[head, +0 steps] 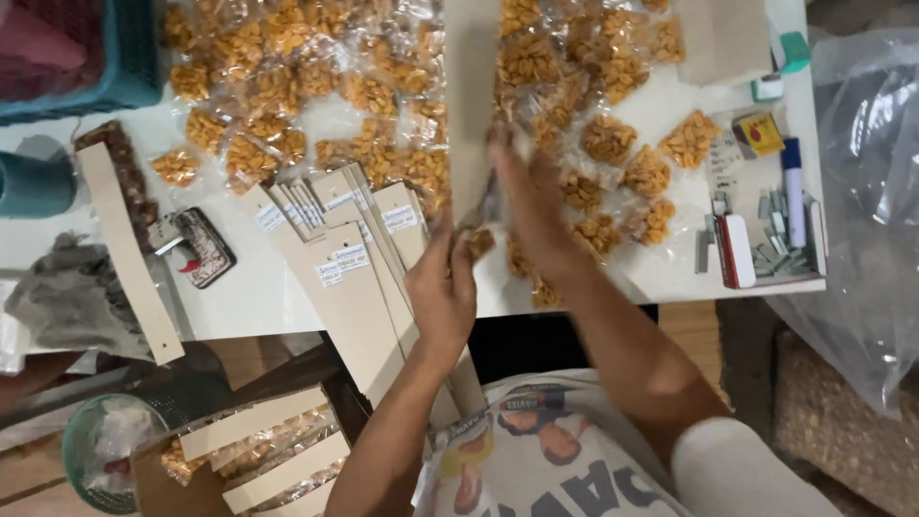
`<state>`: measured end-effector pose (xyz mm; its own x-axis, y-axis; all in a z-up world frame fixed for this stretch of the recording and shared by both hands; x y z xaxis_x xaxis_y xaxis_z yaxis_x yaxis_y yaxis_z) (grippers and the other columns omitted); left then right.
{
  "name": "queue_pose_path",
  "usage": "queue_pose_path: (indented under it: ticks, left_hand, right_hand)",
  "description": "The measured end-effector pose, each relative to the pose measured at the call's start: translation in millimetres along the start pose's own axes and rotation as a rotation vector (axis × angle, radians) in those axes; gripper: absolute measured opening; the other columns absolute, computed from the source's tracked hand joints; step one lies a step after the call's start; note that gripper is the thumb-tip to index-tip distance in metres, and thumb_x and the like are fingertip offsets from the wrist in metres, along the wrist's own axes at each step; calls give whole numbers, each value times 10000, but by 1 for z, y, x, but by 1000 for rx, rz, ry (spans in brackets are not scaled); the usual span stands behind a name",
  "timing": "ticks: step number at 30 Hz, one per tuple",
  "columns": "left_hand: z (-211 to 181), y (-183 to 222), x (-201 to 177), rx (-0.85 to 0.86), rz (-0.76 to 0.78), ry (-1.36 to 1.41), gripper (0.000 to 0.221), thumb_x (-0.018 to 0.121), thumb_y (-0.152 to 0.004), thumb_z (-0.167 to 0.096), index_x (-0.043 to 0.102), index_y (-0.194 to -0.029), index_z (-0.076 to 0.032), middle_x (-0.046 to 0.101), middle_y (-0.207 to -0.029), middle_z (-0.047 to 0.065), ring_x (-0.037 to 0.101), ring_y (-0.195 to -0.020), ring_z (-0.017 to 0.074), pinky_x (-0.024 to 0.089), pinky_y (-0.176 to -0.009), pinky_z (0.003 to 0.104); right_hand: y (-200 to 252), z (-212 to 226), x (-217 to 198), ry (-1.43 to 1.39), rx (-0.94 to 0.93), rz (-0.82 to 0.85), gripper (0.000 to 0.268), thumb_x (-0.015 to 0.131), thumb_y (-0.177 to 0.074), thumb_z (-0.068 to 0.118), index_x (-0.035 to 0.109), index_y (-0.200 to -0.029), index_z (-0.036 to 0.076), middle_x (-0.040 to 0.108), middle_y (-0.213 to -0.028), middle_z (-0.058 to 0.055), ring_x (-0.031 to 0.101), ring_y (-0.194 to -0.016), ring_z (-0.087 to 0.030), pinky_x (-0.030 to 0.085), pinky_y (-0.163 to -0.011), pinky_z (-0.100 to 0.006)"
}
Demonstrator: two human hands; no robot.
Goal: Attaching small plastic bags of food items to cardboard display strips using a manual stapler
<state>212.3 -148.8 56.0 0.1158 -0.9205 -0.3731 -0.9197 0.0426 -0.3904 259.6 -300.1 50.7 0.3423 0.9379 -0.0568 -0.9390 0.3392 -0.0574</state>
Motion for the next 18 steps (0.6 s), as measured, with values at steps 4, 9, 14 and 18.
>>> queue_pose_path:
  ticks: [4, 9, 14, 18]
  left_hand:
    - [50, -12, -23, -174, -37, 214, 199, 616, -1019, -78, 725, -1179, -32, 754, -976, 115, 691, -891, 179, 582, -798, 393]
    - [74, -19, -22, -458, -38, 467, 120, 581, -1057, -182, 632, -1027, -78, 573, -721, -41, 564, -664, 56, 524, -602, 249]
    - [89, -16, -26, -569, -46, 519, 157, 600, -1051, -212, 667, -994, -82, 622, -702, -4, 551, -600, 63, 471, -520, 226]
    - [54, -25, -16, -667, 60, 570, 162, 642, -1011, -247, 700, -1030, -97, 585, -674, -50, 520, -545, 32, 428, -465, 186]
  right_hand:
    - [2, -45, -68, 848, -176, 160, 803, 875, -696, 208, 584, -1444, 205, 646, -1317, -85, 639, -1197, -345, 483, -1003, -531]
    - [-17, -104, -97, 1339, -501, 125, 622, 890, -598, 217, 675, -1182, 193, 544, -986, -15, 586, -993, -284, 477, -788, -419]
    - [-20, -26, -84, 976, -498, 16, 338, 788, -801, 193, 721, -1129, 234, 584, -1032, -44, 612, -987, -337, 496, -865, -444]
    - [-2, 24, -38, 110, -45, 441, 266, 885, -786, 128, 771, -1026, 101, 708, -854, -56, 696, -832, -175, 562, -895, -346]
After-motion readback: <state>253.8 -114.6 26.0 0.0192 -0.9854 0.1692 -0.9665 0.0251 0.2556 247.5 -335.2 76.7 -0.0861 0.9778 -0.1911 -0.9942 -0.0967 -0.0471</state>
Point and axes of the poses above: each hand's wrist, its own y-axis away from the middle knuckle, its own x-axis out of the palm, z = x × y, the point moved 7 cm from there along -y, towards the middle knuckle
